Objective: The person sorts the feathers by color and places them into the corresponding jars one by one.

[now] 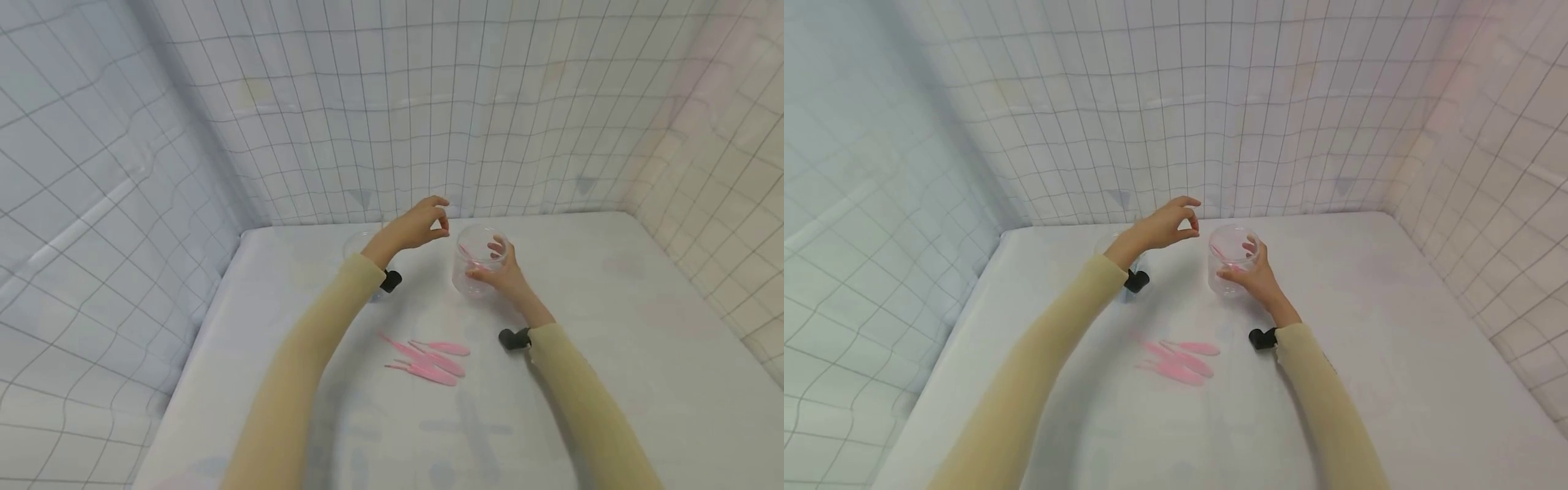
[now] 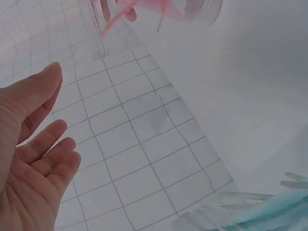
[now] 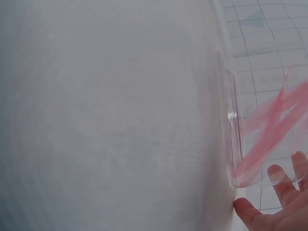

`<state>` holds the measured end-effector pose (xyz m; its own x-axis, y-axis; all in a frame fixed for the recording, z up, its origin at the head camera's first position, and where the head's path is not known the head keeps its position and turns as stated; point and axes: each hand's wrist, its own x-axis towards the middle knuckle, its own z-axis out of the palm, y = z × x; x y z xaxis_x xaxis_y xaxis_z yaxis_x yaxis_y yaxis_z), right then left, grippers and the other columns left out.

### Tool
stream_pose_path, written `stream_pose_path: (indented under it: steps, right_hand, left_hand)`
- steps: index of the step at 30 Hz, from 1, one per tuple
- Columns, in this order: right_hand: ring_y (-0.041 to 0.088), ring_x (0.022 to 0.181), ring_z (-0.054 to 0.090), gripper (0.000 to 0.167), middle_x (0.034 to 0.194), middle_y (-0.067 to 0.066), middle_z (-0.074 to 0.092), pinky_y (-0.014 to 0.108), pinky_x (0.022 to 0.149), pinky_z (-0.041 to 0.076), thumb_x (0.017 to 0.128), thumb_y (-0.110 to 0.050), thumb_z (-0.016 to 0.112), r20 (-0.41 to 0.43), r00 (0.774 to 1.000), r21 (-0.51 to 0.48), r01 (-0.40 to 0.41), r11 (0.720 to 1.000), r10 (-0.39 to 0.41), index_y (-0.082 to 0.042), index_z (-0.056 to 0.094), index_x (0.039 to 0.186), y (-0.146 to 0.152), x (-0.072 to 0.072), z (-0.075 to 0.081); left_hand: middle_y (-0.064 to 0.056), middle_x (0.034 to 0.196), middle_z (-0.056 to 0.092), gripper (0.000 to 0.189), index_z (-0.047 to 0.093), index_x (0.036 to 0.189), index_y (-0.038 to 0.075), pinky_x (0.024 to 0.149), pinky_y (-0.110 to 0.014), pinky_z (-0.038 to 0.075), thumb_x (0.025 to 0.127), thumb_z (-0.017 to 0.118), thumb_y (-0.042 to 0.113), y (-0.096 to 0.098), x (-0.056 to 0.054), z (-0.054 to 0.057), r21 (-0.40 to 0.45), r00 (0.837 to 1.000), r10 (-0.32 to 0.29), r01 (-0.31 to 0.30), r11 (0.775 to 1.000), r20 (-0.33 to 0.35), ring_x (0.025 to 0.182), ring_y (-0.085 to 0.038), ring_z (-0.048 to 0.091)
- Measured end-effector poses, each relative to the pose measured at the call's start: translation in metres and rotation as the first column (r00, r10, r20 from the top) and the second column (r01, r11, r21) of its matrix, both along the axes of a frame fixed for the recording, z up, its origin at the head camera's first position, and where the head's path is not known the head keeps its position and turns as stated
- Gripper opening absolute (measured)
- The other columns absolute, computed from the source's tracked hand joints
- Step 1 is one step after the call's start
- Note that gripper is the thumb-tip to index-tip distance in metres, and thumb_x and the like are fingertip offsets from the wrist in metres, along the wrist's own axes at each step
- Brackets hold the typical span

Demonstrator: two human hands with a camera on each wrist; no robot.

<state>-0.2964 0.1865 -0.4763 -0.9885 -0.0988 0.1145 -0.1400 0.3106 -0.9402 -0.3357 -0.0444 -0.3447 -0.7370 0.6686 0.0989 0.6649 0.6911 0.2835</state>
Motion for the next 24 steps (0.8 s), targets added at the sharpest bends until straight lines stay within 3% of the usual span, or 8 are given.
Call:
stream_pose_path:
  steps: [7, 15, 24]
  right_hand:
    - [0.032, 0.134, 0.027, 0.103, 0.149, 0.014, 0.027, 0.051, 0.106, 0.025, 0.075, -0.034, 0.082, -0.02, 1.0, 0.022, -0.003, 1.0, 0.003, -0.013, 0.012, 0.147, 0.002, -0.002, -0.003]
    - [0.032, 0.135, 0.025, 0.102, 0.15, 0.012, 0.025, 0.052, 0.107, 0.024, 0.076, -0.033, 0.082, -0.014, 1.0, 0.016, -0.02, 1.0, 0.02, -0.018, 0.011, 0.147, 0.002, -0.002, 0.003]
    - [0.03, 0.136, 0.023, 0.101, 0.15, 0.01, 0.024, 0.051, 0.107, 0.024, 0.076, -0.031, 0.081, -0.006, 0.999, 0.007, -0.033, 0.999, 0.033, -0.018, 0.011, 0.148, 0.002, 0.0, 0.001]
  left_hand:
    - [-0.013, 0.143, 0.04, 0.014, 0.066, 0.091, 0.011, 0.108, -0.033, 0.026, 0.091, 0.066, 0.025, -0.022, 0.018, -0.021, 0.148, 0.997, -0.044, 0.033, 0.988, 0.071, 0.131, -0.029, 0.036]
    - [-0.011, 0.139, 0.045, 0.011, 0.066, 0.088, 0.016, 0.107, -0.035, 0.029, 0.087, 0.071, 0.026, -0.04, 0.049, -0.062, 0.283, 0.973, -0.142, 0.087, 0.955, 0.183, 0.129, -0.023, 0.038]
    - [-0.009, 0.138, 0.046, 0.01, 0.066, 0.084, 0.019, 0.104, -0.038, 0.033, 0.085, 0.074, 0.025, -0.058, 0.074, -0.103, 0.255, 0.927, -0.161, 0.075, 0.964, 0.338, 0.129, -0.026, 0.04]
